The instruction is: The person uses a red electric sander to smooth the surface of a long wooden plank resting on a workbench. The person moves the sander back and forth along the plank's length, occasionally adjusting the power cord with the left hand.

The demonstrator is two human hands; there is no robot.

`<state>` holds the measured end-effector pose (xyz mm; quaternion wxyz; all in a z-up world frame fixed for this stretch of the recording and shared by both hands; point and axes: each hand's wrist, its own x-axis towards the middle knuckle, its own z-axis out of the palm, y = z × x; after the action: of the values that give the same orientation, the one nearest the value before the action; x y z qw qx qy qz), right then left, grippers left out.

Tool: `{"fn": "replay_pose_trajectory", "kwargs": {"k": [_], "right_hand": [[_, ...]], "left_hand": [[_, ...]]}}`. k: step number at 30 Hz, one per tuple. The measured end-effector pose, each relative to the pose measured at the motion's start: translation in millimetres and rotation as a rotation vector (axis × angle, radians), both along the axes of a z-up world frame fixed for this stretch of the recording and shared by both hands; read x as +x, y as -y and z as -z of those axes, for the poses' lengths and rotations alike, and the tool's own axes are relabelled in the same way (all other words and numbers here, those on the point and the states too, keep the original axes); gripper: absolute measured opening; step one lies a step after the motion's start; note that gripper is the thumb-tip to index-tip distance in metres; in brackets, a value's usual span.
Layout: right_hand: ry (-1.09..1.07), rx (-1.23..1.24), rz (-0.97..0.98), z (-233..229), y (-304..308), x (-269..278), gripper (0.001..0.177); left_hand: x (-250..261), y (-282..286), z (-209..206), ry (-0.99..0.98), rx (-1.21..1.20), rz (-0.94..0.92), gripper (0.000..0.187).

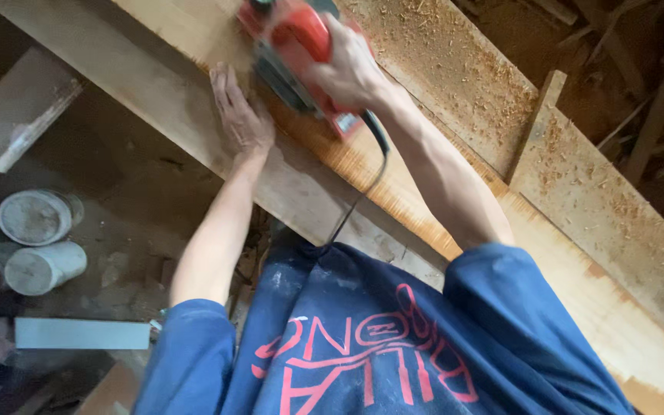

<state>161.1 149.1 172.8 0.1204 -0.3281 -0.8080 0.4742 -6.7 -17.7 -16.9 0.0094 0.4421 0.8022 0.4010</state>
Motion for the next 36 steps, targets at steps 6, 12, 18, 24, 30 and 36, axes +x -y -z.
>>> {"fn": "replay_pose_trajectory", "kwargs": {"k": [6,12,18,24,30,36], "right_hand": [[0.198,-0.13,0.061,-44,83,148,0.051],[0.279,-0.223,0.205,-50,133,225,0.052],[0.221,-0.203,0.113,-41,113,146,0.049],[0.027,0.104,-0.075,-7,64,-5,0.056],[-0.005,0.326,-0.017,26,4,-123,0.062],[-0.178,0.411,-0.015,26,-16,-42,0.046]], "left_hand": [[-42,2,-1,-0.301,-0.249,-0.073,0.063],[-70,2,-15,-0.168,-0.295,0.075,0.052],[-95,2,-14,-0.022,-0.29,0.095,0.036],[-139,-1,-2,0.698,0.188,0.035,0.046],[-74,12,-38,0.581,0.238,-0.258,0.047],[25,12,-88,0.324,-0.173,-0.157,0.052]]}}
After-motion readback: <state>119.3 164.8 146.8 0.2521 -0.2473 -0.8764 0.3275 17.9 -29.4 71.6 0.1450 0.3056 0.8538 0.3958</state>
